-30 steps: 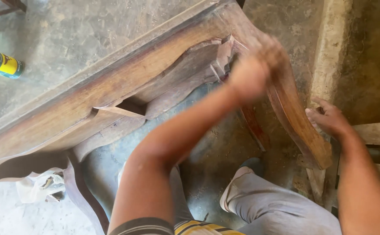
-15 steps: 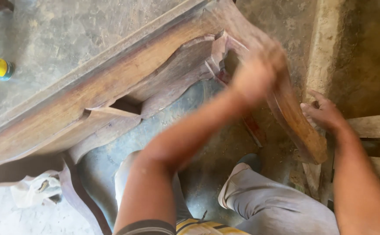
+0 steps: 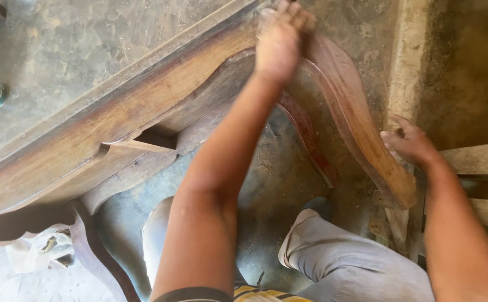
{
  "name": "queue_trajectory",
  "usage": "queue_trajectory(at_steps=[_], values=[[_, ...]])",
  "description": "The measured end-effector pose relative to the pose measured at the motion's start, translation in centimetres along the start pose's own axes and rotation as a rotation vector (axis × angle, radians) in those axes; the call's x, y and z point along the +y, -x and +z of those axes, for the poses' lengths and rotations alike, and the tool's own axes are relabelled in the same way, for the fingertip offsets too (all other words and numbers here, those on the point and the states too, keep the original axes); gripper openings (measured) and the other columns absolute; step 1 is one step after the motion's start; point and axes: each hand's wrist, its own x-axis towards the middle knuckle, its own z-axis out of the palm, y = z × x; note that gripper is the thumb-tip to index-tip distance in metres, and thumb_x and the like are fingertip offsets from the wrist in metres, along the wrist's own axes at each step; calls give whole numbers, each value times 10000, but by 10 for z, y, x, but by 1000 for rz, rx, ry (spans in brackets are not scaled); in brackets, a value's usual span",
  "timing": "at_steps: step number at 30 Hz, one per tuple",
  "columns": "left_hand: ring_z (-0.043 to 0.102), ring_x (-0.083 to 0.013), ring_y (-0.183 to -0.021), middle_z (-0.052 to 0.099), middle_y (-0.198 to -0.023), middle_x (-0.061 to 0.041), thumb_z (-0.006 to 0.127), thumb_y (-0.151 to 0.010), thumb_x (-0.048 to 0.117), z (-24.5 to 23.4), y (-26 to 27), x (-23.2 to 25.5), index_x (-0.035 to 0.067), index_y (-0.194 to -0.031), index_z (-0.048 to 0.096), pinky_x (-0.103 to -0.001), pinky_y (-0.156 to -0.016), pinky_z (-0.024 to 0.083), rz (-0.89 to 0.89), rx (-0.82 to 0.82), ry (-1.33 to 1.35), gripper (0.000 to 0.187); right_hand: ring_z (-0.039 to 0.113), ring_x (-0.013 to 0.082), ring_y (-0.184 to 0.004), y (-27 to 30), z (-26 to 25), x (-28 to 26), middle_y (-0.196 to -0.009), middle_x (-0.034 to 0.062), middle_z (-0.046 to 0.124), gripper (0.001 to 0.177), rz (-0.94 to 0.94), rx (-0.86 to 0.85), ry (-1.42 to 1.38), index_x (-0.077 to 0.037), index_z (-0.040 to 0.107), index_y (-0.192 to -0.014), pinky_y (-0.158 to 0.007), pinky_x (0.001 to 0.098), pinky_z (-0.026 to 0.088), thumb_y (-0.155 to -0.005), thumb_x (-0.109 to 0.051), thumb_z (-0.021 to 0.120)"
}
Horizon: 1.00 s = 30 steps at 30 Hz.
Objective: Sanding a wooden table frame with sandpaper to smooth the surface
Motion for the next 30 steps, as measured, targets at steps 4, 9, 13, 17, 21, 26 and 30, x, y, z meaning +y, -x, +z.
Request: queue_trajectory(at_steps=[4, 9, 13, 17, 21, 26, 30], values=[[518, -259, -1446, 530, -1531, -37, 615, -932, 93, 5, 122, 119, 165, -1394, 608, -389, -1131, 512, 366, -156, 116, 468, 526, 405, -1162, 9, 2, -20, -1428, 279, 509, 708, 80, -2, 50, -170, 361, -1655, -955, 548, 460, -988, -149, 599], [479, -213, -1519, 560, -1546, 18, 740, -971, 151, 23, 130, 125, 209, -1387, 680, -373, -1334, 423, 645, -173, 451, 424, 531, 404, -1310, -4, -1, -1, -1546, 256, 488, 672, 58, -5, 95, -260, 382, -1642, -1084, 569, 443, -1013, -151, 593], [707, -172, -827, 708, -1217, -63, 600, -926, 94, -6, 11, -1, 262, -1196, 700, -312, -627, 633, 138, -350, -33, 333, 600, 390, -1148, 14, 2, -23, -1355, 271, 613, 740, 89, 22, 150, -161, 401, -1659, -962, 502, 481, -960, -255, 625], [367, -380, -1518, 520, -1505, -259, 204, -996, 514, -33, 3, 20, 74, -1044, 658, -484, -1326, 178, -364, 12, 478, 635, 572, 385, -1263, 4, 0, -14, -1436, 328, 556, 721, 66, -47, -43, -73, 351, -1649, -1043, 456, 458, -979, -202, 583], [272, -328, -1569, 357, -1660, -130, 661, -869, 368, -1, 127, 148, 209, -1545, 484, -580, -1317, 150, 483, -306, -109, 716, 619, 256, -948, -15, -22, -13, -1166, 181, 640, 635, 7, -109, -588, -112, 313, -1679, -765, 368, 543, -1112, -334, 494], [601, -315, -1350, 507, -1543, -140, 588, -894, 179, 38, 99, 118, 146, -1308, 620, -406, -835, 622, 559, -291, 238, 416, 773, 208, -1009, 35, -45, -86, -1130, 89, 750, 752, -294, 65, -1055, -106, 372, -1643, -881, 376, 654, -1062, -582, 403], [34, -253, -1586, 108, -1713, -132, 366, -1034, 66, 4, -15, 27, -25, -1637, 289, -418, -1310, -2, 308, -485, -212, 614, 728, 192, -1035, 50, -41, -114, -1165, 87, 708, 829, -301, 66, -974, -107, 352, -1666, -874, 372, 635, -1025, -633, 354]])
